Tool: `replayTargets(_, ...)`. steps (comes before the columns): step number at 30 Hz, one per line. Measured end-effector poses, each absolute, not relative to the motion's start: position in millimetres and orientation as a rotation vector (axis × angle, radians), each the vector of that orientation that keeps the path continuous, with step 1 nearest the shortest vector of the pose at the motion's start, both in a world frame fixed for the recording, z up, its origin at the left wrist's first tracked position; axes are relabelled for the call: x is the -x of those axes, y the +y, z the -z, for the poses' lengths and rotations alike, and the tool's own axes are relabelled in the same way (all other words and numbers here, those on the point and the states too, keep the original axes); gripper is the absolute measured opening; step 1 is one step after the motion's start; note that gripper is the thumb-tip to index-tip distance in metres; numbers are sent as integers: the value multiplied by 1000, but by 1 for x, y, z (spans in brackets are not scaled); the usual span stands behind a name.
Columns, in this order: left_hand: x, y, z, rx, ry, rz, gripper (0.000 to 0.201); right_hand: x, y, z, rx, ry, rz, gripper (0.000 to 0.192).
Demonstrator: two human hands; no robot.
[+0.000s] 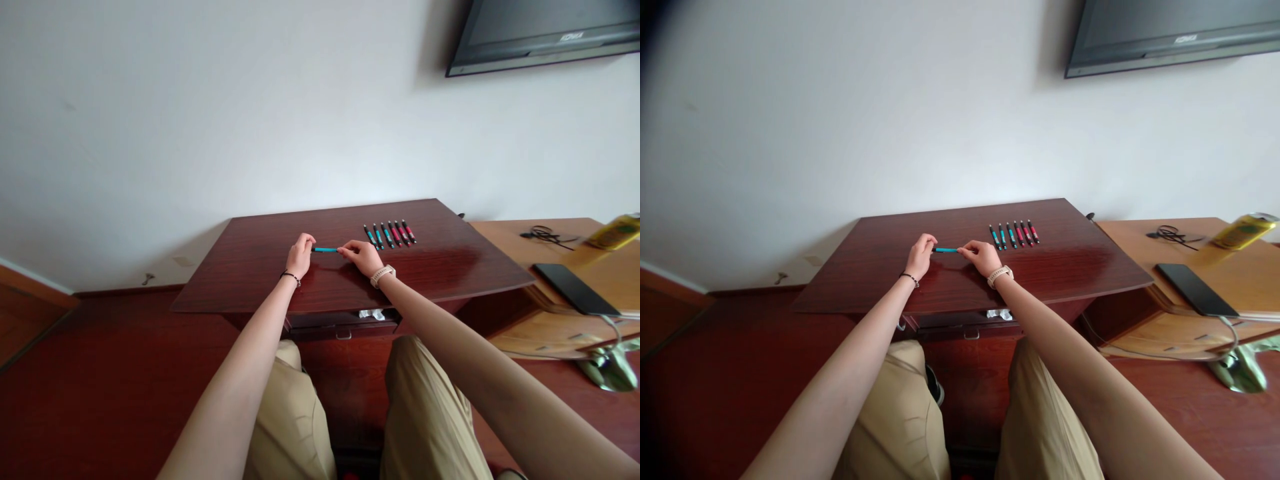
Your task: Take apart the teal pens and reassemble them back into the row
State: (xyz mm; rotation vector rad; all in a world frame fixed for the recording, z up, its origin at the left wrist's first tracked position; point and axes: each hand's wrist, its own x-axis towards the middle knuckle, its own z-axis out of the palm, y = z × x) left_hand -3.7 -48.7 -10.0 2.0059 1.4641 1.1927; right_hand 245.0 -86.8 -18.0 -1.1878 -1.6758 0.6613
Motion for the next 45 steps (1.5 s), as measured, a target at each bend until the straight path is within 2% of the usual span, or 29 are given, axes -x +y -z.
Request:
replayTargets(7,-1,-57,8,-1964,1435,-1224,22,-246,-91,13,1062,-1543,-785,44)
replayTargets(13,-17,-70,-2,-1894,1573,-1055,15,-247,-93,12,1031,-1433,-808,45)
replayTargets(20,-58,-65,-8,-1423,1520,-1067,39,-247,-95,9,976,-1363,-783,45)
replayTargets(24,-76,-70,-9,-1291,1453,-1096,50,-247,-94,9,996,-1318,-770,51)
replayTargets(31,-112,-83,-22,-1242,1332,-1044,40,-247,-92,9,1009,-1314,-719,50)
replayTargets(35,-124,-85,-21,-1233,1283,-1026,40,-248,-93,9,1085,-1280,-650,58)
replayTargets(40,-129,-89,-20,-992,1125,-913,44,-249,-92,12,1129,-1292,-562,56)
replayTargets(45,-125,-88,-27,-713,982,-885,39,-250,-89,16,1191,-1351,-429,51)
